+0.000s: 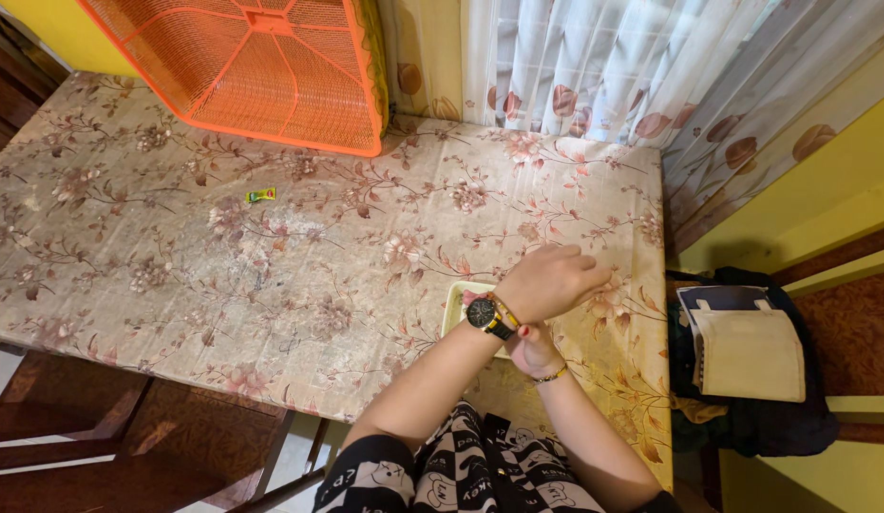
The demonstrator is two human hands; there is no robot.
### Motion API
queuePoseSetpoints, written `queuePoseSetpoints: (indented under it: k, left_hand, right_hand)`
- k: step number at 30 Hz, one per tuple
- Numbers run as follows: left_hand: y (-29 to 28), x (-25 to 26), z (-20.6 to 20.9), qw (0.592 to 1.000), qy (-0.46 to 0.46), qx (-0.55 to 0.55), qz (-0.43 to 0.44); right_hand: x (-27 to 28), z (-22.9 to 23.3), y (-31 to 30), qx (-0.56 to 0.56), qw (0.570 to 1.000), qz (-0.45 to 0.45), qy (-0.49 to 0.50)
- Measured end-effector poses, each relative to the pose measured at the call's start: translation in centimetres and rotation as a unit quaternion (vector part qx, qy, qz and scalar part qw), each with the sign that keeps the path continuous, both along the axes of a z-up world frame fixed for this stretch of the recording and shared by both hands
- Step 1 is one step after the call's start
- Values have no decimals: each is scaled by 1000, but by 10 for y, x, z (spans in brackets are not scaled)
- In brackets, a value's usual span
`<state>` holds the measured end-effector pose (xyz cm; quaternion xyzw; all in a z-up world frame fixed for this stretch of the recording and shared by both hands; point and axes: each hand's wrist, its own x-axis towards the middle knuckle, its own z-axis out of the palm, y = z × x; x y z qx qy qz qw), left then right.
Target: The person picks a black wristwatch from a small white tray and fastens it on the left wrist. They then pick a gold bracelet and fasten it on the right wrist, followed by a second gold bracelet on the left wrist. Finally, they pick a gold ring and place it on the left ring finger. All items remain in the tray when not worn.
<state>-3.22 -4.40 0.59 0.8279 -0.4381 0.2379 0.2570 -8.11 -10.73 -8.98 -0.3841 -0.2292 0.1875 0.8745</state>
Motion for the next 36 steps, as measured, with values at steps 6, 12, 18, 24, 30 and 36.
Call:
queuePoseSetpoints:
  k: [6,12,18,24,30,36]
  left_hand:
    - [4,9,-35,996,67,64,2]
    - [27,34,-84,899,424,90,70]
    - [51,39,-135,861,462,167,132]
    - [37,28,-143,849,496,137,118]
    - [33,18,-141,848,501,109,134]
    - [33,10,-135,841,511,62,166]
  right_hand:
    - [-1,-30,-1,41,996,17,84]
    - [7,-89,-9,36,957,-188,220]
    - [11,-58,-12,-399,797,-361,-274]
    - [10,-3,13,-576,602,-159,-530]
    - [21,-6,14,-535,674,-151,-487]
    - [18,-8,9,-540,654,-150,-508]
